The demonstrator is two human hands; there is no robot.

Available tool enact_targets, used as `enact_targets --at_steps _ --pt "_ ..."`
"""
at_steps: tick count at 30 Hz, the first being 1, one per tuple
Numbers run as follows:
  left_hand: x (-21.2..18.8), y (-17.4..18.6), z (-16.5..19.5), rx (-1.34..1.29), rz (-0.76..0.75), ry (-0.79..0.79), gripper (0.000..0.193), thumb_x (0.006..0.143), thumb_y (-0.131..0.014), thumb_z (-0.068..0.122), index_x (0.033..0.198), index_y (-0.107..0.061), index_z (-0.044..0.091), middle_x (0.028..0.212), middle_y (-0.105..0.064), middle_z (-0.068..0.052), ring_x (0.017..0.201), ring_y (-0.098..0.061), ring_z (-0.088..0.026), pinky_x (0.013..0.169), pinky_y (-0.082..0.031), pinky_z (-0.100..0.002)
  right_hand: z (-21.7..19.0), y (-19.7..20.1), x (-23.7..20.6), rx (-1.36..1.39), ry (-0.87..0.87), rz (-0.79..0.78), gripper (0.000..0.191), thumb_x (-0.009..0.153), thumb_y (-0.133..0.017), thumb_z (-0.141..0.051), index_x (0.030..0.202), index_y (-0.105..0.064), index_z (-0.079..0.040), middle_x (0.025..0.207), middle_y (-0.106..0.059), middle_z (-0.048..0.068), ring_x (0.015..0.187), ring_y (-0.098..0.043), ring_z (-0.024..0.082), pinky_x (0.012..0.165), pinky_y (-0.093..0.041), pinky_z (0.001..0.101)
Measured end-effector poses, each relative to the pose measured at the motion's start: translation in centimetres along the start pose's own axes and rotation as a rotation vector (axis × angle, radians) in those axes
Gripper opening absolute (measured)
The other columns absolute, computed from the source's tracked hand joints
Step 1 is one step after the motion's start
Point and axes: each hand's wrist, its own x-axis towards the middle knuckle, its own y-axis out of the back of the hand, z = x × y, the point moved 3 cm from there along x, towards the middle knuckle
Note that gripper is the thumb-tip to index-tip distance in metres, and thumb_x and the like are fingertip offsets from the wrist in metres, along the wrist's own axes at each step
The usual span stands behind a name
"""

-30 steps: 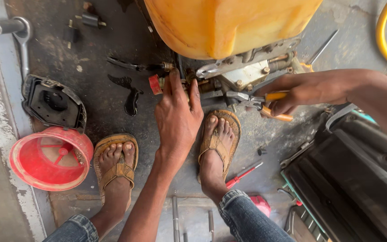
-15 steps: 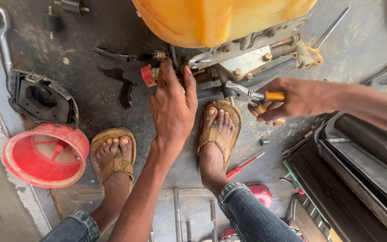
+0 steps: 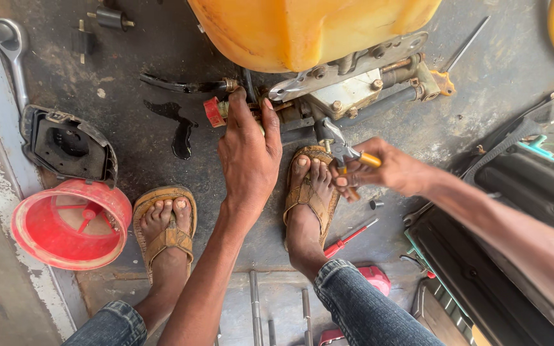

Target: The person works on a small engine or pump assembly, using a screwdriver to loosen a screw and pliers to remove a hose clamp. They detach a hose, then reattach it and tighten the clamp again. The person also handles a small black plastic part and a red container nearby.

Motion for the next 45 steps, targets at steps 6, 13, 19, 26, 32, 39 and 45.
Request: enact_targets --at_steps 6,13,19,26,32,39,45 --pt "-0.1 0.0 0.0 -0.021 -0.023 0.036 0.04 0.111 -0.05 0.02 0.135 -0.043 -0.011 0.11 -0.066 -0.036 0.093 -0.074 -0.047 0.07 -0.06 -0.049 0.3 -1.6 0.3 0.163 0.012 0.113 0.019 0.083 -0.08 -0.018 0.077 -0.07 -0.003 0.073 -0.071 0.006 0.072 -0.068 0.016 0.072 -0.058 0.0373" --pt "-0.2 -0.2 0.0 -0.043 -0.006 0.011 0.039 0.111 -0.05 0.017 0.135 -0.043 -0.012 0.112 -0.066 -0.036 0.093 -0.074 -0.045 0.069 -0.061 -0.048 0.7 -2.9 0.8 0.494 0.129 0.113 0.026 0.088 -0.085 -0.011 0.077 -0.064 -0.002 0.072 -0.064 0.005 0.071 -0.064 0.017 0.066 -0.051 0.0342" --pt "-0.1 -0.2 0.2 -0.004 0.011 0.001 0.038 0.112 -0.05 0.019 0.134 -0.044 -0.011 0.112 -0.067 -0.034 0.094 -0.074 -0.046 0.069 -0.06 -0.049 0.5 -4.1 1.0 0.779 0.117 0.029 0.024 0.086 -0.085 -0.013 0.099 -0.07 0.002 0.085 -0.07 0.007 0.08 -0.066 0.02 0.076 -0.055 0.0383" --pt "-0.3 -0.2 -0.2 0.029 0.019 0.008 0.043 0.113 -0.05 0.025 0.136 -0.045 -0.011 0.119 -0.065 -0.036 0.098 -0.072 -0.047 0.073 -0.06 -0.05 0.1 0.9 -0.8 -0.218 -0.258 -0.006 0.053 0.095 -0.063 -0.038 0.142 -0.056 -0.015 0.125 -0.063 0.014 0.119 -0.059 0.025 0.104 -0.046 0.0464" --pt "-0.5 -0.8 -0.7 0.048 0.035 -0.002 0.047 0.112 -0.05 0.028 0.137 -0.046 -0.012 0.126 -0.063 -0.037 0.104 -0.072 -0.048 0.078 -0.062 -0.049 3.4 1.9 -3.1 -0.28 -0.245 -0.171 0.05 0.099 -0.059 -0.034 0.145 -0.051 -0.016 0.122 -0.062 0.013 0.111 -0.063 0.026 0.098 -0.051 0.0464" --pt "0.3 -0.1 -0.1 0.05 0.016 0.008 0.052 0.111 -0.047 0.031 0.137 -0.046 -0.013 0.126 -0.062 -0.039 0.099 -0.073 -0.047 0.072 -0.063 -0.048 3.2 5.8 -4.7 -0.604 -0.419 0.036 0.046 0.104 -0.054 -0.029 0.147 -0.045 -0.017 0.118 -0.061 0.011 0.102 -0.067 0.027 0.092 -0.057 0.0464" --pt "1.4 1.3 1.4 0.021 -0.058 0.077 0.053 0.11 -0.041 0.035 0.135 -0.047 -0.011 0.119 -0.066 -0.034 0.087 -0.075 -0.041 0.062 -0.063 -0.045 2.0 4.6 -4.5 -1.089 -0.311 0.501 0.051 0.093 -0.06 -0.023 0.139 -0.044 -0.007 0.117 -0.06 0.016 0.098 -0.064 0.028 0.083 -0.058 0.0442"
